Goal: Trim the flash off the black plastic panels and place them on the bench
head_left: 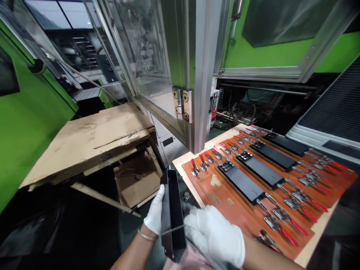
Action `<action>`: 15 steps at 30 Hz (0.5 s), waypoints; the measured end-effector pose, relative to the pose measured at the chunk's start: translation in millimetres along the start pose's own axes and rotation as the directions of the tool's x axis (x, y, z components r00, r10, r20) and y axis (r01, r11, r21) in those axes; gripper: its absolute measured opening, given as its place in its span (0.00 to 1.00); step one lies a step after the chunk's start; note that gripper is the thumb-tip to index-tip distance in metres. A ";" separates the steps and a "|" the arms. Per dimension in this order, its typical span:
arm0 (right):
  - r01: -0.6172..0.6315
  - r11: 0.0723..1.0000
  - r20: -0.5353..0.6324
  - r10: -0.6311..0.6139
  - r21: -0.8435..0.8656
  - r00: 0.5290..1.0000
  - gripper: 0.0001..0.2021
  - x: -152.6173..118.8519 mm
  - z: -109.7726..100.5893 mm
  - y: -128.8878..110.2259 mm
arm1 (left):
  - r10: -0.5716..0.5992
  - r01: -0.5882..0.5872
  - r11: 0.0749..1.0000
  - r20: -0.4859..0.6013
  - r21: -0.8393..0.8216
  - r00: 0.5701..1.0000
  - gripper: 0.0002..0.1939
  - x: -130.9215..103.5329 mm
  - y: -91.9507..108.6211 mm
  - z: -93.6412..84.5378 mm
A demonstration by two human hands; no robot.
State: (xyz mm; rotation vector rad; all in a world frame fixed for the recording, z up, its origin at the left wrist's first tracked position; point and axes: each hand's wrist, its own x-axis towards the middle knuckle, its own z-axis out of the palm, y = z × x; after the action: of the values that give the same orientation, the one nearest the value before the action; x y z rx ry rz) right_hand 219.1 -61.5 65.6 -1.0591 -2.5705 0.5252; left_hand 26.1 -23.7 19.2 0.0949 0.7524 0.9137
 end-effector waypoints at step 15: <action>-0.071 0.977 -0.211 0.115 0.202 0.971 0.09 15.2 6.5 22.1 | 0.306 -0.293 0.951 -0.181 0.096 0.935 0.13 10.6 -13.8 -20.2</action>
State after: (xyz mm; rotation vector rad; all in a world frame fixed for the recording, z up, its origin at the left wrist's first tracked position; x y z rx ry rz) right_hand 219.5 -37.4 52.3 -1.1066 -2.2354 0.6280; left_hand 26.9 -29.1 -7.0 0.1861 0.9676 1.2004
